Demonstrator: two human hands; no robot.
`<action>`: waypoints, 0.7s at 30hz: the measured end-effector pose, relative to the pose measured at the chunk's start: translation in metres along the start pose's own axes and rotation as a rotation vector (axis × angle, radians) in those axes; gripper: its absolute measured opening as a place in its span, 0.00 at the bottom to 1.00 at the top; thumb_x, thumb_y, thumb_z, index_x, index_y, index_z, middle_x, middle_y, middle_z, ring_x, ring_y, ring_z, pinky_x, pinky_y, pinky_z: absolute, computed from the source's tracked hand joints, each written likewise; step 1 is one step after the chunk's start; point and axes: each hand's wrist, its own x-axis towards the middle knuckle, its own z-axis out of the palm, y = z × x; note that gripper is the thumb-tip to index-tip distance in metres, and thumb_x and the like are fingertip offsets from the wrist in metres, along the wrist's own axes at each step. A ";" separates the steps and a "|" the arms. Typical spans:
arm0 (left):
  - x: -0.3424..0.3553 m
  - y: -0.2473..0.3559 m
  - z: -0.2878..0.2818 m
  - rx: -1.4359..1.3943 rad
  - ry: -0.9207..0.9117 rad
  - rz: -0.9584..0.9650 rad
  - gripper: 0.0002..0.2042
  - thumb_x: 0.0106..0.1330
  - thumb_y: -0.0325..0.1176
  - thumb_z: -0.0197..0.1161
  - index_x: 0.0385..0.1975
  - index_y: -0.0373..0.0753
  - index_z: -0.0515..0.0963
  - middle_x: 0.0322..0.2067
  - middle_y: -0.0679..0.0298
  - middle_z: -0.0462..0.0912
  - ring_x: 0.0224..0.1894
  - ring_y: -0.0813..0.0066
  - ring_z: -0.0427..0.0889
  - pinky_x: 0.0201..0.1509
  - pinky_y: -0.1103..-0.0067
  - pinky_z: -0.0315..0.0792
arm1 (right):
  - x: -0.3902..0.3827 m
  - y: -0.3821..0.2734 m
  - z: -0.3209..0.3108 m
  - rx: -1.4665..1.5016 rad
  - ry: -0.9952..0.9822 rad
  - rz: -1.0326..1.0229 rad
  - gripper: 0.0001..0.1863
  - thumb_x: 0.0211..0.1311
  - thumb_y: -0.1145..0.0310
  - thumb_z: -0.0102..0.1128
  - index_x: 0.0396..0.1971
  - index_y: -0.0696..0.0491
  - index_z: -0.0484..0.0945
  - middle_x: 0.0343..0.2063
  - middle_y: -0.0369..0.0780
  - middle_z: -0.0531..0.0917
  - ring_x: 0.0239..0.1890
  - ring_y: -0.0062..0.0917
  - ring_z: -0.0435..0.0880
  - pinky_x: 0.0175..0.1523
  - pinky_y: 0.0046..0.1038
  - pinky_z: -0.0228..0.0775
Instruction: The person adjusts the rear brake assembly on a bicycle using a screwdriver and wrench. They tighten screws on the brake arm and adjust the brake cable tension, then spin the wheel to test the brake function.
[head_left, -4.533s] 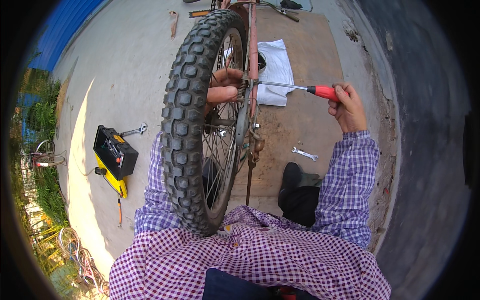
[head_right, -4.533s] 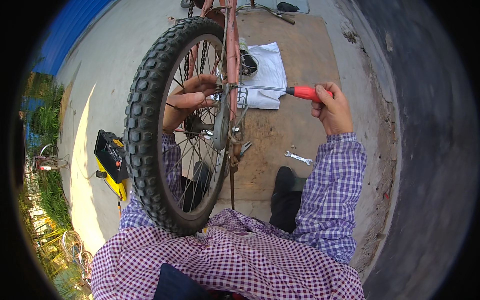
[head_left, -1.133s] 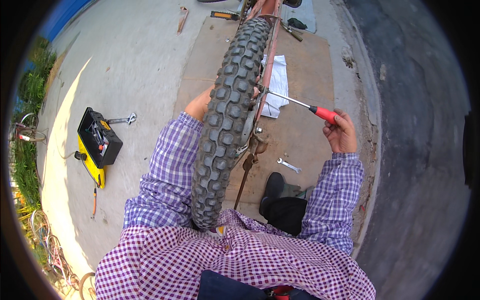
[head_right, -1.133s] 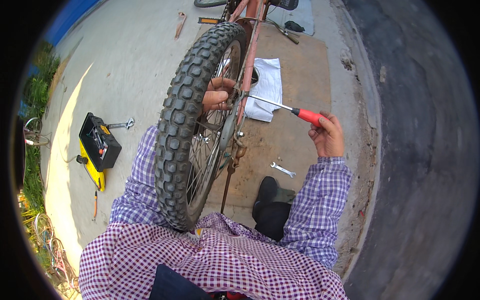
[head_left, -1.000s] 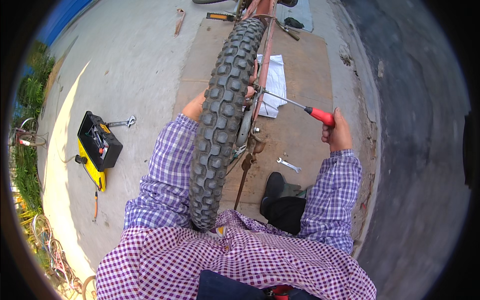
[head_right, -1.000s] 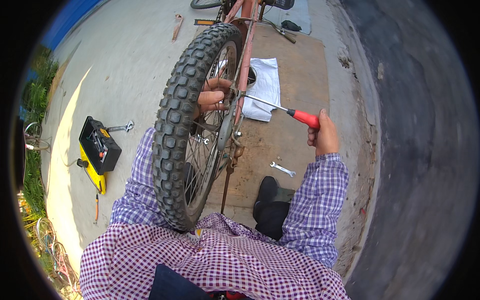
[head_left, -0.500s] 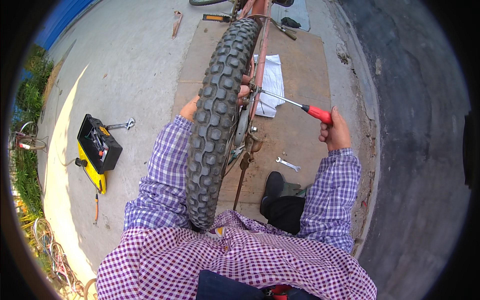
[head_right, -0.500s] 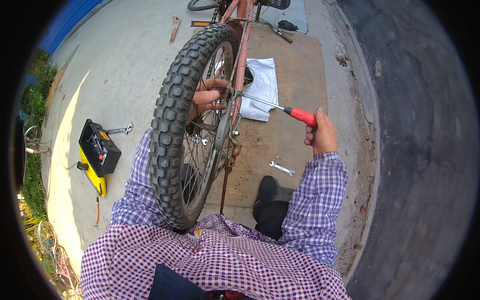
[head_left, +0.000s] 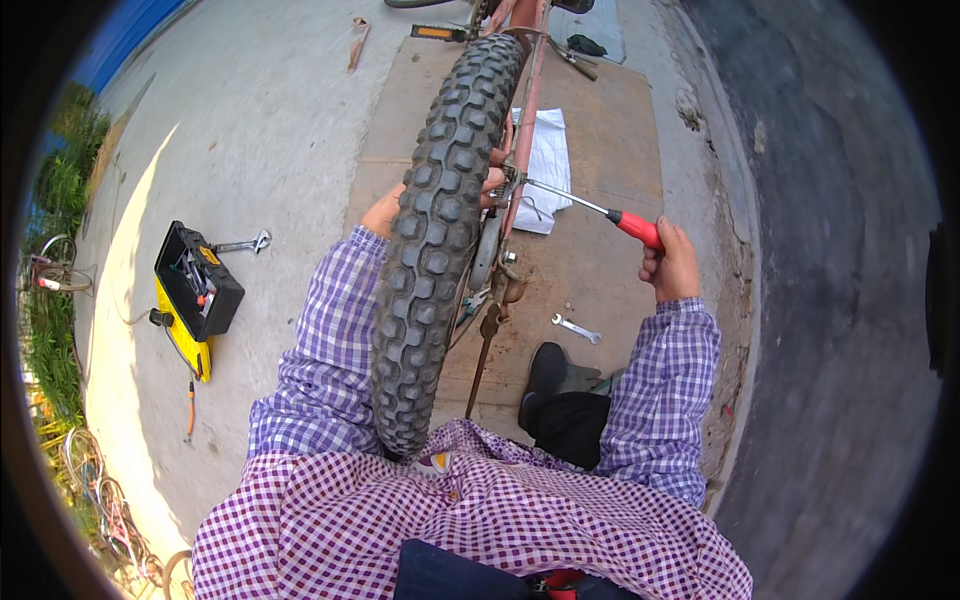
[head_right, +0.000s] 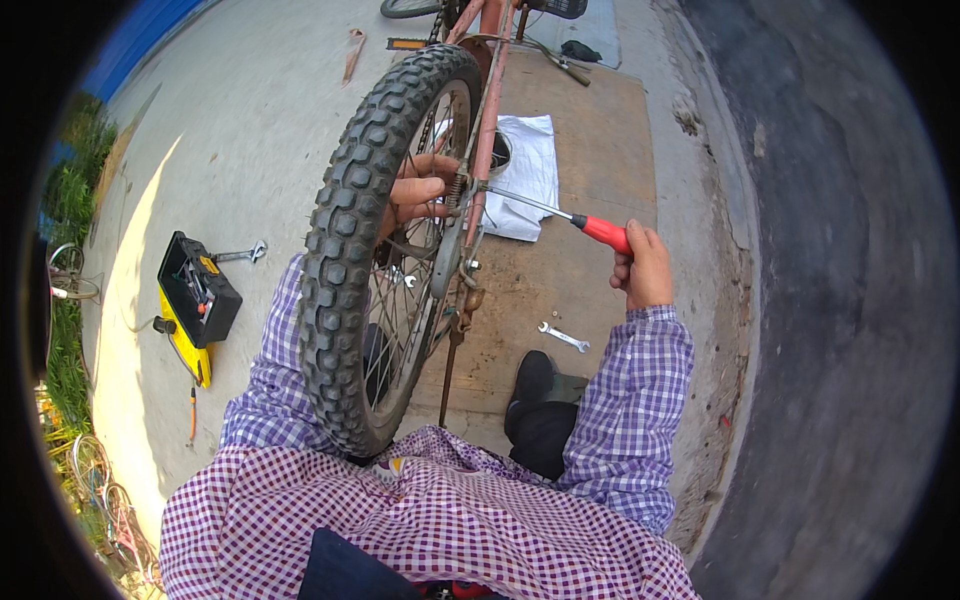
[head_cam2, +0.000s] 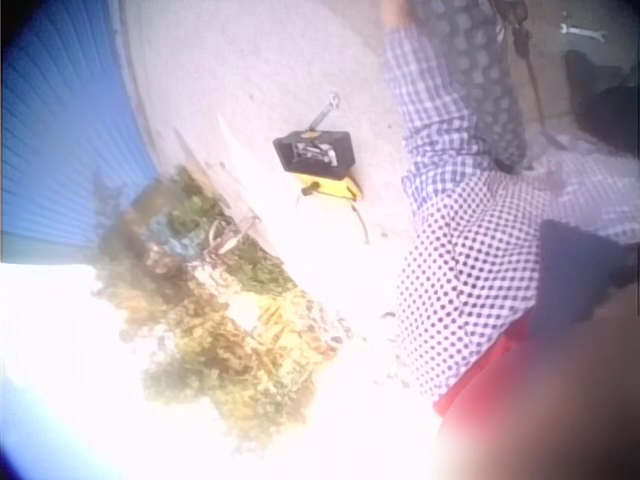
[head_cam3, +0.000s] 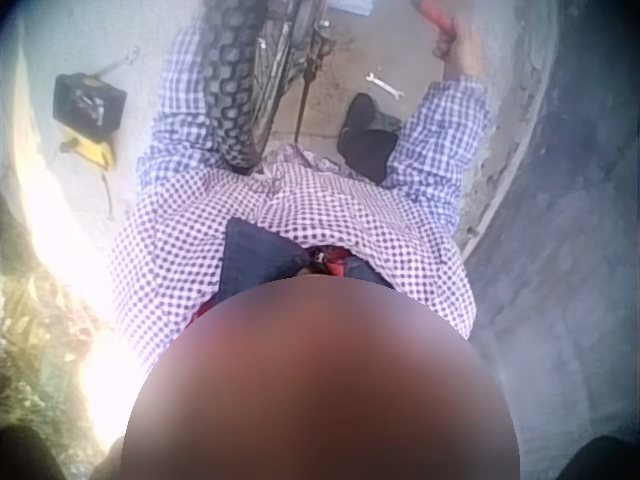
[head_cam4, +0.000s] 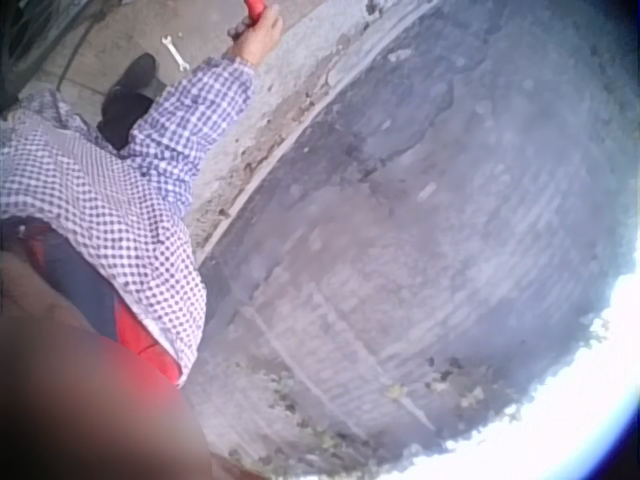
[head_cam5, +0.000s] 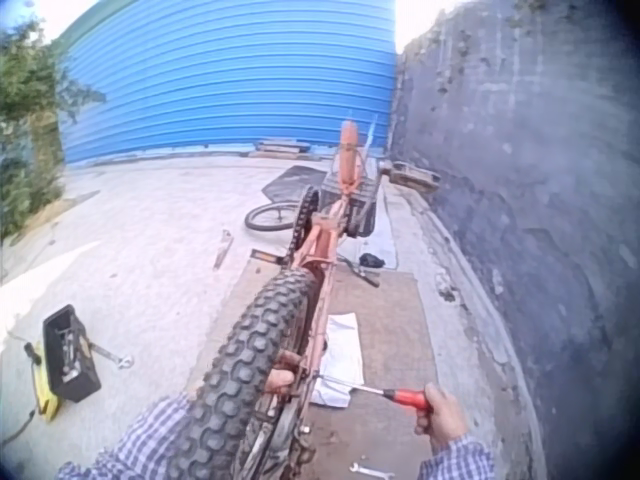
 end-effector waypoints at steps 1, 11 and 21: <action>-0.001 0.000 -0.001 0.000 -0.001 0.000 0.29 0.60 0.37 0.72 0.61 0.35 0.72 0.54 0.61 0.77 0.57 0.71 0.76 0.59 0.72 0.74 | -0.001 0.004 0.003 0.059 -0.010 -0.055 0.14 0.69 0.56 0.59 0.43 0.51 0.73 0.28 0.35 0.77 0.26 0.21 0.77 0.29 0.26 0.72; -0.002 0.001 -0.004 -0.005 -0.032 0.013 0.27 0.62 0.36 0.71 0.60 0.37 0.73 0.54 0.64 0.78 0.54 0.74 0.77 0.57 0.75 0.75 | -0.004 0.007 0.002 0.048 -0.012 0.108 0.15 0.68 0.57 0.59 0.46 0.51 0.73 0.28 0.35 0.76 0.27 0.22 0.76 0.30 0.27 0.73; 0.027 -0.001 0.019 0.007 -0.072 0.054 0.25 0.64 0.36 0.70 0.60 0.39 0.74 0.53 0.67 0.80 0.52 0.78 0.79 0.54 0.77 0.77 | -0.008 0.013 0.014 0.314 0.025 -0.126 0.17 0.71 0.54 0.56 0.46 0.51 0.73 0.28 0.35 0.76 0.27 0.22 0.77 0.30 0.26 0.73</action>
